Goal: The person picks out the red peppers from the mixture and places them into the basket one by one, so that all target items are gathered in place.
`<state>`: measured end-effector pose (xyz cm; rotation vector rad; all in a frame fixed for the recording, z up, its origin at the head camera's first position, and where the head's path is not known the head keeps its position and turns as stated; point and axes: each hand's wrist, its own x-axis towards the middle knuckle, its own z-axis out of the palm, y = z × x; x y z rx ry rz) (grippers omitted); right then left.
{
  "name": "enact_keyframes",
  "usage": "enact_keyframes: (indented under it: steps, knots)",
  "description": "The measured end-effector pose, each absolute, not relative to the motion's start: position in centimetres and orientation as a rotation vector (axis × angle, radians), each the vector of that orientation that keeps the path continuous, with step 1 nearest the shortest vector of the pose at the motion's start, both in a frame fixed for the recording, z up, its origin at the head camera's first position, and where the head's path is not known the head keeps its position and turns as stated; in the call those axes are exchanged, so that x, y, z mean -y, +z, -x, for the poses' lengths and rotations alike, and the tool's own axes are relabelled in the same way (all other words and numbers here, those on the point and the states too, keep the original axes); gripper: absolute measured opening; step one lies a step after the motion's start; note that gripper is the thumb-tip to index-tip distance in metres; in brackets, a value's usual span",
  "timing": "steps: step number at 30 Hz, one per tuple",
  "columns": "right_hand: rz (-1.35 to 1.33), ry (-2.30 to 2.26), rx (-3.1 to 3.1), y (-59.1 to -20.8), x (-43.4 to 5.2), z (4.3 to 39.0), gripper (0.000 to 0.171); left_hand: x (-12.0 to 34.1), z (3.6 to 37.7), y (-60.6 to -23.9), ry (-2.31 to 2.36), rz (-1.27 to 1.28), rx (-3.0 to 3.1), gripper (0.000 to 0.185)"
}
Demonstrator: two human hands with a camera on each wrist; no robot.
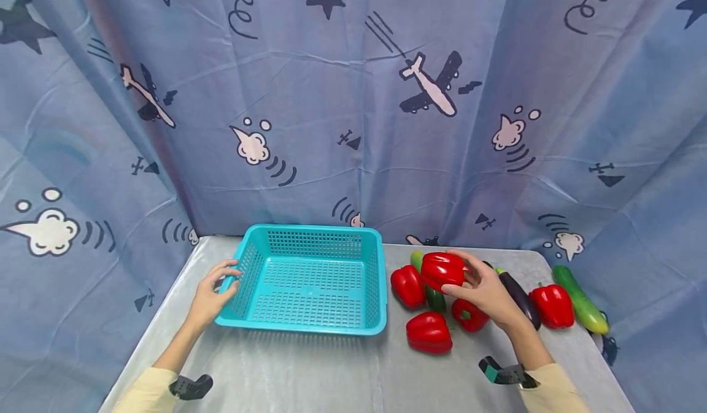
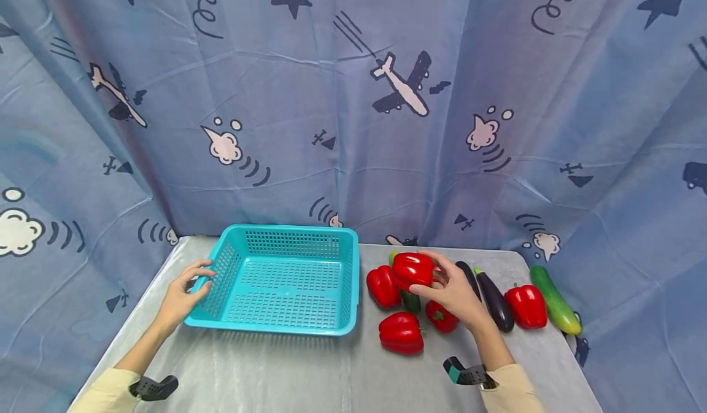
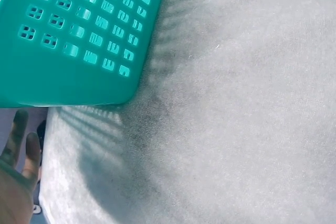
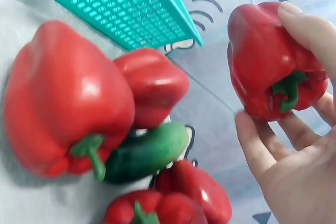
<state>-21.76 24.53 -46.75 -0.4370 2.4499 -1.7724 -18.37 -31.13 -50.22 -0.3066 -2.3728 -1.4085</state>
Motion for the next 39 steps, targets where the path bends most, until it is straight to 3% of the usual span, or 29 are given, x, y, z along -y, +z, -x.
enact_keyframes:
  steps: [12, 26, 39]
  knots:
    - [0.587, -1.805, -2.336, -46.7, -20.6, 23.0, 0.072, 31.2, 18.4, -50.3, -1.428, 0.287, 2.384, 0.019]
    - [0.65, -1.845, -2.262, -43.4, -14.4, 23.2, 0.066, 31.1, 18.4, -50.5, -1.372, 0.314, 2.37, 0.018]
    - [0.714, -1.997, -2.0, -45.6, -9.6, 25.5, 0.062, 31.2, 18.5, -50.5, -1.395, 0.284, 2.389, 0.019]
